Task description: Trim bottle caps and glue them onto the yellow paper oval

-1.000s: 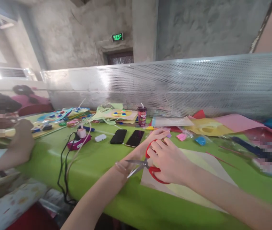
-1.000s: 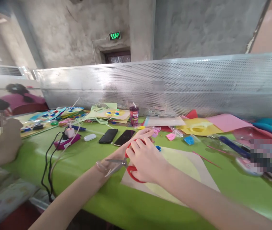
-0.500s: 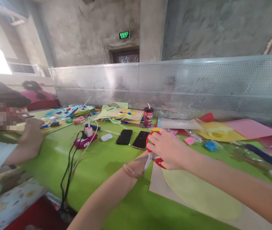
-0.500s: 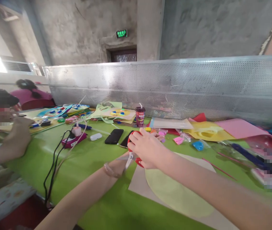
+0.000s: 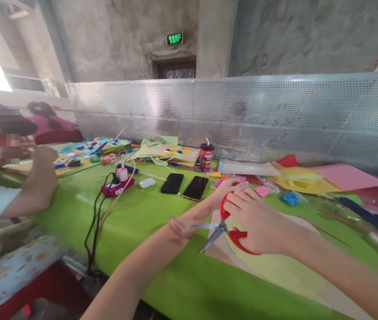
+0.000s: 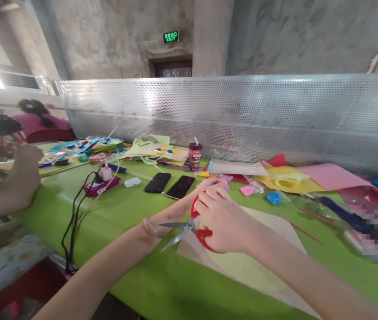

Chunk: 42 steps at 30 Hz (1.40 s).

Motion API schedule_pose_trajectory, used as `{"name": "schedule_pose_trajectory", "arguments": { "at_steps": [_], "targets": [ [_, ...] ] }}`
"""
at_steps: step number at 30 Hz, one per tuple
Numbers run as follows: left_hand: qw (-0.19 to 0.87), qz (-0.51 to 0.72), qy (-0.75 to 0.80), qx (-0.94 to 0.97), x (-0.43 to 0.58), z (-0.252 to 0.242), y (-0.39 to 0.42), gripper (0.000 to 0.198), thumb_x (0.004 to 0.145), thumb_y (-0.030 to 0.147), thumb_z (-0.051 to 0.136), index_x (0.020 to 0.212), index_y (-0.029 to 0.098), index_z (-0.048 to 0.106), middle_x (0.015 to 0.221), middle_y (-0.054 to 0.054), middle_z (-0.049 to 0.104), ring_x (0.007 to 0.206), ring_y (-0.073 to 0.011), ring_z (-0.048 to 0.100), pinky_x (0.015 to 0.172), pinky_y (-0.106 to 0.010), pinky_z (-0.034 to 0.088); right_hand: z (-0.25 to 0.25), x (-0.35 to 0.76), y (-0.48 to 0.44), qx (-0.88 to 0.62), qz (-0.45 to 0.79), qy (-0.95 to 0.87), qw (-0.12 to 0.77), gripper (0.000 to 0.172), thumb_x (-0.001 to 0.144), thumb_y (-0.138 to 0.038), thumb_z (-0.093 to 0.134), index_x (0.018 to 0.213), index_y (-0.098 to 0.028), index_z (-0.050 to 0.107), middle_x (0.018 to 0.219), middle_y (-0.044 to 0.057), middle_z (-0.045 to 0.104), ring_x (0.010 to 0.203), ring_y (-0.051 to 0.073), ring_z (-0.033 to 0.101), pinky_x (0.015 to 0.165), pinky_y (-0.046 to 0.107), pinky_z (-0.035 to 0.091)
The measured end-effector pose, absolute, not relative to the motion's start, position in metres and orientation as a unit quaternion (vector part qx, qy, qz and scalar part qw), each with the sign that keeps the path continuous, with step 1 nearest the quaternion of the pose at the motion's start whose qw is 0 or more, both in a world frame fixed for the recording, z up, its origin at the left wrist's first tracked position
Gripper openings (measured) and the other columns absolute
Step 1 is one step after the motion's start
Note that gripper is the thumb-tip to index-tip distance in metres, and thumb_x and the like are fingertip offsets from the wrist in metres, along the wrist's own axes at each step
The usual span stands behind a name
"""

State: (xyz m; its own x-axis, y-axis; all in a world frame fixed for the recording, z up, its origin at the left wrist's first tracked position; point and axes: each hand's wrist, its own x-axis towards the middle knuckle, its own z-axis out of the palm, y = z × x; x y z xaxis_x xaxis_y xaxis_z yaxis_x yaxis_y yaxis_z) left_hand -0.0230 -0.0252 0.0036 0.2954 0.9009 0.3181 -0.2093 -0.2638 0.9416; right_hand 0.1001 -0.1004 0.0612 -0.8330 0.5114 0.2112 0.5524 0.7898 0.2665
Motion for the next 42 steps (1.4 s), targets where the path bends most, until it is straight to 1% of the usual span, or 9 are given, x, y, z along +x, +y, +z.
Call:
{"name": "schedule_pose_trajectory", "arguments": {
  "at_steps": [7, 13, 15, 17, 21, 24, 27, 35, 42],
  "targets": [
    [0.642, 0.479, 0.353, 0.483, -0.005, 0.003, 0.02, 0.026, 0.077, 0.041, 0.057, 0.077, 0.015, 0.06, 0.076, -0.005, 0.063, 0.057, -0.0118, 0.054, 0.061, -0.03, 0.047, 0.035, 0.088, -0.122, -0.301, 0.023, -0.952, 0.053, 0.014, 0.063, -0.021, 0.053, 0.075, -0.019, 0.048, 0.075, 0.002, 0.053, 0.071, 0.017, 0.047, 0.069, 0.029, 0.041],
    [0.687, 0.447, 0.351, 0.453, -0.011, -0.003, 0.025, 0.027, 0.074, 0.041, 0.06, 0.071, 0.014, 0.061, 0.065, -0.004, 0.063, 0.052, -0.0112, 0.055, 0.06, -0.029, 0.047, -0.005, 0.055, -0.144, -0.208, -0.027, -0.977, 0.044, 0.028, 0.065, -0.036, 0.059, 0.082, -0.014, 0.056, 0.083, 0.009, 0.061, 0.076, 0.021, 0.053, 0.094, 0.036, 0.033],
    [0.694, 0.441, 0.332, 0.462, -0.011, -0.002, 0.023, 0.025, 0.074, 0.039, 0.062, 0.072, 0.014, 0.063, 0.065, -0.004, 0.063, 0.051, -0.0109, 0.056, 0.059, -0.029, 0.047, -0.025, 0.05, -0.156, -0.12, -0.032, -0.987, 0.101, 0.016, 0.08, -0.025, 0.046, 0.085, -0.015, 0.057, 0.084, 0.006, 0.064, 0.08, 0.017, 0.055, 0.101, 0.032, 0.024],
    [0.699, 0.44, 0.297, 0.479, -0.01, 0.001, 0.019, 0.019, 0.074, 0.032, 0.064, 0.078, 0.014, 0.064, 0.07, -0.004, 0.065, 0.056, -0.0113, 0.059, 0.062, -0.029, 0.048, -0.034, 0.054, -0.166, -0.085, -0.041, -0.984, 0.151, 0.022, 0.085, -0.015, 0.035, 0.085, -0.016, 0.057, 0.078, 0.004, 0.065, 0.076, 0.015, 0.055, 0.103, 0.032, 0.022],
    [0.705, 0.439, 0.2, 0.52, -0.009, 0.007, 0.008, 0.022, 0.07, 0.02, 0.068, 0.091, 0.014, 0.064, 0.086, -0.006, 0.067, 0.077, -0.0144, 0.064, 0.079, -0.031, 0.048, 0.001, 0.095, -0.158, -0.232, 0.044, -0.949, 0.209, 0.017, 0.069, -0.029, 0.057, 0.082, -0.021, 0.05, 0.09, 0.002, 0.062, 0.086, 0.015, 0.054, 0.081, 0.024, 0.042],
    [0.701, 0.44, 0.15, 0.54, -0.011, 0.008, 0.005, 0.031, 0.066, 0.018, 0.072, 0.095, 0.013, 0.063, 0.094, -0.008, 0.066, 0.085, -0.0161, 0.063, 0.085, -0.031, 0.046, 0.037, 0.139, -0.12, -0.464, -0.116, -0.843, 0.245, 0.007, 0.072, -0.027, 0.049, 0.076, -0.022, 0.047, 0.071, 0.0, 0.059, 0.062, 0.013, 0.053, 0.056, 0.022, 0.041],
    [0.687, 0.464, 0.129, 0.545, -0.012, 0.006, 0.008, 0.034, 0.062, 0.021, 0.076, 0.092, 0.013, 0.062, 0.095, -0.007, 0.064, 0.087, -0.0164, 0.063, 0.086, -0.031, 0.045, 0.047, 0.178, -0.073, -0.564, -0.208, -0.76, 0.246, 0.021, 0.083, -0.033, 0.036, 0.081, -0.018, 0.051, 0.069, 0.006, 0.061, 0.061, 0.019, 0.056, 0.055, 0.029, 0.036],
    [0.646, 0.5, 0.16, 0.554, -0.013, 0.001, 0.014, 0.03, 0.059, 0.026, 0.077, 0.077, 0.015, 0.057, 0.08, -0.003, 0.064, 0.077, -0.0144, 0.063, 0.061, -0.021, 0.047, 0.015, 0.198, -0.048, -0.591, -0.24, -0.76, 0.12, 0.03, 0.08, -0.036, 0.039, 0.09, -0.018, 0.061, 0.069, 0.007, 0.068, 0.062, 0.026, 0.062, 0.051, 0.03, 0.033],
    [0.631, 0.492, 0.175, 0.573, -0.012, 0.001, 0.01, 0.028, 0.059, 0.025, 0.077, 0.075, 0.015, 0.057, 0.078, -0.001, 0.063, 0.068, -0.0093, 0.06, 0.057, -0.019, 0.043, 0.018, 0.191, -0.053, -0.614, -0.246, -0.745, 0.09, 0.035, 0.082, -0.037, 0.037, 0.099, -0.017, 0.06, 0.071, 0.01, 0.069, 0.063, 0.025, 0.063, 0.054, 0.031, 0.038]
  ]
}}
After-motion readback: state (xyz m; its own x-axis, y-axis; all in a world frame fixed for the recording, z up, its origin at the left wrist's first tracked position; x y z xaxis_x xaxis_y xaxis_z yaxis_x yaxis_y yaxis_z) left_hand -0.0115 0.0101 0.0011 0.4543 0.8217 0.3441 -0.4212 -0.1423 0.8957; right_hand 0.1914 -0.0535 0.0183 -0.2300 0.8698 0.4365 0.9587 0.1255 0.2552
